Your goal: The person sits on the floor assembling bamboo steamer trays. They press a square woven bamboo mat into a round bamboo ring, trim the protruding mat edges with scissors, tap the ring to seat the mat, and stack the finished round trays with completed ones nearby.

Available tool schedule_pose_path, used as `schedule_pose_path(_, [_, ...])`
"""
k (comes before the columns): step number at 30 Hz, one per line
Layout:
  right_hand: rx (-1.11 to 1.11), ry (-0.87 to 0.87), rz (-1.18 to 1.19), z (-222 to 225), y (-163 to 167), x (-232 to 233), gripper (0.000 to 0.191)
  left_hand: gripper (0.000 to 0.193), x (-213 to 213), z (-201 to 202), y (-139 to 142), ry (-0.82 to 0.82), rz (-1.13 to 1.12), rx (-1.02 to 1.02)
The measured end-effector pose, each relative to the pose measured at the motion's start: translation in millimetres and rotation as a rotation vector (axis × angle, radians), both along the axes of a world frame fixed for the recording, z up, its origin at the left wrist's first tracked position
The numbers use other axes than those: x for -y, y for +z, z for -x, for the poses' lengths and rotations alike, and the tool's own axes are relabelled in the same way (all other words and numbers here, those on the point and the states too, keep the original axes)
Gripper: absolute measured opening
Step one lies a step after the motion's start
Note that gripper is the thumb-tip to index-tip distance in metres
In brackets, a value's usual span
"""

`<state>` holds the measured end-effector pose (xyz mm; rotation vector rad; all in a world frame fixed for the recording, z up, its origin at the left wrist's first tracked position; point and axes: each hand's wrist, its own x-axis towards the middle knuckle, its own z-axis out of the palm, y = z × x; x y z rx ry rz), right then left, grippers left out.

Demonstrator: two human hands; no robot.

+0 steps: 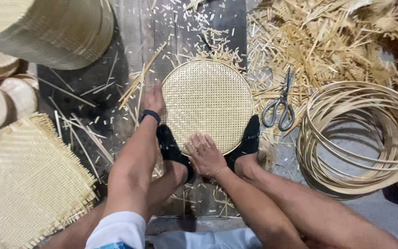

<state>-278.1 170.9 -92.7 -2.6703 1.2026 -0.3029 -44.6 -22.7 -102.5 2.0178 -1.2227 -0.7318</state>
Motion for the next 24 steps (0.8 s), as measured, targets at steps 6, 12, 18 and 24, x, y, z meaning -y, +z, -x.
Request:
schedule_pose_path(6, [0.245, -0.147, -0.141, 57.6, 129.8, 62.6, 0.065, 0.044, -71.5, -21.5, 35.3, 0.154, 0.071, 0.189])
schedule_pose_path(12, [-0.618, -0.225, -0.235, 171.6, 267.9, 117.8, 0.026, 0.037, -137.7, -36.5, 104.3, 0.157, 0.200, 0.075])
schedule_pose_path(18, [-0.144, -0.602, -0.723, 177.5, 248.4, 113.2, 0.040, 0.041, -107.9, -25.4, 98.6, 0.142, -0.076, -0.112])
schedule_pose_path(24, [0.277, -0.965, -0.925, 148.2, 87.0, 137.5, 0.068, 0.053, -48.3, 6.3, 46.6, 0.534, -0.218, -0.945])
